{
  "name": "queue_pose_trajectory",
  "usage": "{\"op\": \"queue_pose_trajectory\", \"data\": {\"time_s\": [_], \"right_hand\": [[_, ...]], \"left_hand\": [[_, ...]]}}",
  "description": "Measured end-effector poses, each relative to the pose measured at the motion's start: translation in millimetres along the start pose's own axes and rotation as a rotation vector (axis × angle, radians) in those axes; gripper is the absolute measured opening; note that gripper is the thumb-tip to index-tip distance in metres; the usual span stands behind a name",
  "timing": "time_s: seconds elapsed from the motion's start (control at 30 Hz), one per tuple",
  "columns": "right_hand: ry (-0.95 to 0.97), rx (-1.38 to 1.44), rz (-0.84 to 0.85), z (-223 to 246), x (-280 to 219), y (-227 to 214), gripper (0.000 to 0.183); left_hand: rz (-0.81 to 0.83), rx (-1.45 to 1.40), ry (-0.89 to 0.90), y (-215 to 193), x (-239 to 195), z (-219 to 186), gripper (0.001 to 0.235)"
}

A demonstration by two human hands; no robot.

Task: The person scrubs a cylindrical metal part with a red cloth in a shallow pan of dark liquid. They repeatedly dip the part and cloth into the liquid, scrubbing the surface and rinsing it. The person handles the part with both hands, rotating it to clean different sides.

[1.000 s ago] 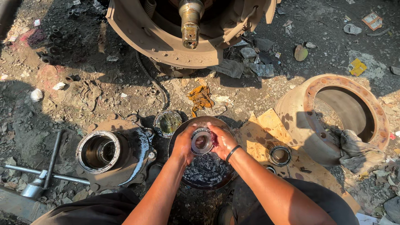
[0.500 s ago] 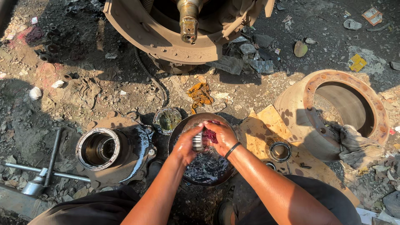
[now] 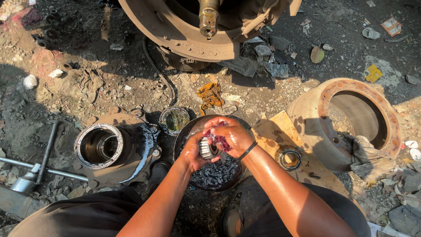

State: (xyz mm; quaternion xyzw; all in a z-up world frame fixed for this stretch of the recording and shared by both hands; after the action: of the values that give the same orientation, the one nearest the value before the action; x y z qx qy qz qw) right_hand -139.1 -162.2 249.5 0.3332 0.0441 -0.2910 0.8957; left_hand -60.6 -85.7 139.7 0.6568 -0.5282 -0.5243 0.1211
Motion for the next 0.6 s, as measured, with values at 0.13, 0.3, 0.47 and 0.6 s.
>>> {"op": "queue_pose_trajectory", "data": {"time_s": [0.13, 0.3, 0.47, 0.6], "right_hand": [[0.066, -0.042, -0.11, -28, 4, 2, 0.013], [0.015, -0.152, -0.125, -37, 1, 9, 0.013], [0.035, -0.243, -0.176, -37, -5, 12, 0.022], [0.033, -0.126, -0.207, -32, -9, 15, 0.029]], "left_hand": [[0.014, 0.032, -0.053, -12, 19, 23, 0.037], [-0.12, 0.094, -0.037, -27, 28, 42, 0.041], [-0.17, 0.139, 0.019, -27, 27, 48, 0.044], [-0.174, 0.117, 0.004, -30, 32, 53, 0.046]]}}
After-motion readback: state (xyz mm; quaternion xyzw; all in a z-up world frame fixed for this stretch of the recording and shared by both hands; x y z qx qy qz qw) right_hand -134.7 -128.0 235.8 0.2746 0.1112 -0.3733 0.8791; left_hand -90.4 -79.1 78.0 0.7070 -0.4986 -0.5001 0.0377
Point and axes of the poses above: each hand's wrist, its own x-axis towards the middle knuckle, its own y-axis out of the palm, z = x × y, the point moved 7 cm from there along x, towards the middle knuckle, and after that the axes turned 3 degrees about z, right-handed, at the moved point
